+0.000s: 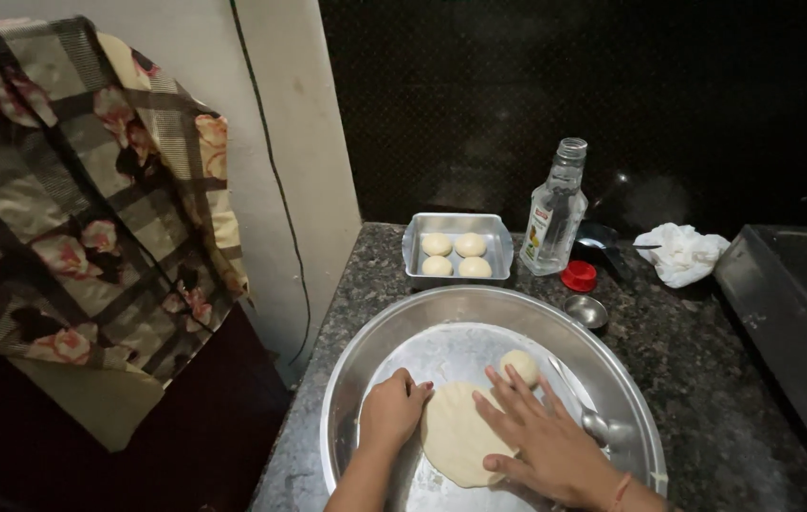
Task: Flattening dough balls and arranging them in a square baking tray.
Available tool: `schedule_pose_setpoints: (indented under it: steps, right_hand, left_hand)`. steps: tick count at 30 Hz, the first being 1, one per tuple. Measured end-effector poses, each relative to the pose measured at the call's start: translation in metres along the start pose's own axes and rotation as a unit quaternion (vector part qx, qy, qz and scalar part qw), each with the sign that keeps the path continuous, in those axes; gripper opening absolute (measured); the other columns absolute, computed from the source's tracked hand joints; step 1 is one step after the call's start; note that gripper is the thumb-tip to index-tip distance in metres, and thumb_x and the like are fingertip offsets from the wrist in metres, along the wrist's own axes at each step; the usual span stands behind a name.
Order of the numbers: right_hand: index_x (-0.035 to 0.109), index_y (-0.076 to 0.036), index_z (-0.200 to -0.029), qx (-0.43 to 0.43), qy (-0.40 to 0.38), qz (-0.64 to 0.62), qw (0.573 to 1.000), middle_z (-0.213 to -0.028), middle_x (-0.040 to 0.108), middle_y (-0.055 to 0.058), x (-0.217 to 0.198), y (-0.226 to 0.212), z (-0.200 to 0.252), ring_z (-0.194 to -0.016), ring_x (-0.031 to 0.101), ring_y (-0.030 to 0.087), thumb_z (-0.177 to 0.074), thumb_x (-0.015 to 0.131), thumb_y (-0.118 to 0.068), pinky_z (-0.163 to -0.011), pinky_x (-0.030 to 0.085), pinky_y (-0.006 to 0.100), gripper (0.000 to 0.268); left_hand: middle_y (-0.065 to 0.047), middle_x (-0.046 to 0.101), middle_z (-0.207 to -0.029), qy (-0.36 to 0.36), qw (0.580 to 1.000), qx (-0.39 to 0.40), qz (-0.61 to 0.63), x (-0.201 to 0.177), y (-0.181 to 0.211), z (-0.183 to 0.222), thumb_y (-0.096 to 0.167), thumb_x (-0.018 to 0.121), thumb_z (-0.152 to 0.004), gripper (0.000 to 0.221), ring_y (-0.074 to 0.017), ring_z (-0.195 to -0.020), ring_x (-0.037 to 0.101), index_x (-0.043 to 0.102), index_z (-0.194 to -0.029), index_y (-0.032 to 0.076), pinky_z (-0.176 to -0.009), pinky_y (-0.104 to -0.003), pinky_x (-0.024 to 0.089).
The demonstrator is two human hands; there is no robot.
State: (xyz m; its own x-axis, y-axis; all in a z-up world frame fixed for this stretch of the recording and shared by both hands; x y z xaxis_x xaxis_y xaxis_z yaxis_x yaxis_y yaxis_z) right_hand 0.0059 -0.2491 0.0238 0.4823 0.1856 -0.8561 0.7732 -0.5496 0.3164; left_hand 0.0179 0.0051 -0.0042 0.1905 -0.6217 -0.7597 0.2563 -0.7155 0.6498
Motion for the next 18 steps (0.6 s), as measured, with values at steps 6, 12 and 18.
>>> schedule_pose_setpoints:
  steps: [6,12,18]
  right_hand:
    - [0.026,-0.016,-0.159,-0.009,0.015,-0.023,1.0,-0.166,0.016,0.012,0.001,0.0,0.003,-0.152,0.009,0.031,-0.097,0.04,-0.077,-0.123,0.005,0.054,0.088]
    - [0.025,-0.017,-0.159,-0.02,0.025,-0.014,0.999,-0.166,0.016,0.012,0.0,-0.004,0.0,-0.153,0.008,0.031,-0.097,0.039,-0.077,-0.123,0.004,0.056,0.087]
    - [0.02,-0.014,-0.162,0.075,-0.203,-0.194,0.957,-0.173,0.007,0.015,-0.012,-0.009,-0.025,-0.159,0.0,0.037,-0.097,0.043,-0.071,-0.115,-0.001,0.058,0.09]
  left_hand:
    - [-0.02,0.073,-0.086,-0.006,1.0,-0.001,-0.001,0.0,-0.001,-0.001,0.046,0.069,-0.089,0.041,-0.0382,-0.087,0.07,0.067,-0.089,0.005,-0.08,-0.049,0.053]
    - [-0.02,0.072,-0.086,-0.007,1.0,-0.013,0.001,-0.006,0.005,0.005,0.046,0.069,-0.088,0.04,-0.0387,-0.088,0.069,0.067,-0.088,0.005,-0.079,-0.05,0.052]
    - [-0.02,0.072,-0.086,0.001,1.0,-0.01,0.003,-0.003,0.002,0.002,0.045,0.067,-0.089,0.038,-0.0399,-0.088,0.07,0.069,-0.09,0.007,-0.08,-0.051,0.053]
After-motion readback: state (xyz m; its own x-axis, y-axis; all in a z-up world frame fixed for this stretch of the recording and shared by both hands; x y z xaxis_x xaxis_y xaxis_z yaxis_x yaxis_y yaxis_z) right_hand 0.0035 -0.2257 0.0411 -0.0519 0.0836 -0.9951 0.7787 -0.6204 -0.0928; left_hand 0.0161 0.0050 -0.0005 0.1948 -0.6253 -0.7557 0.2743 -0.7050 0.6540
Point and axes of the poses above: each hand's wrist, its own z-axis away from the middle knuckle, its own x-axis out of the palm, y = z × x, the point moved 2 cm from there along -z, towards the middle knuckle
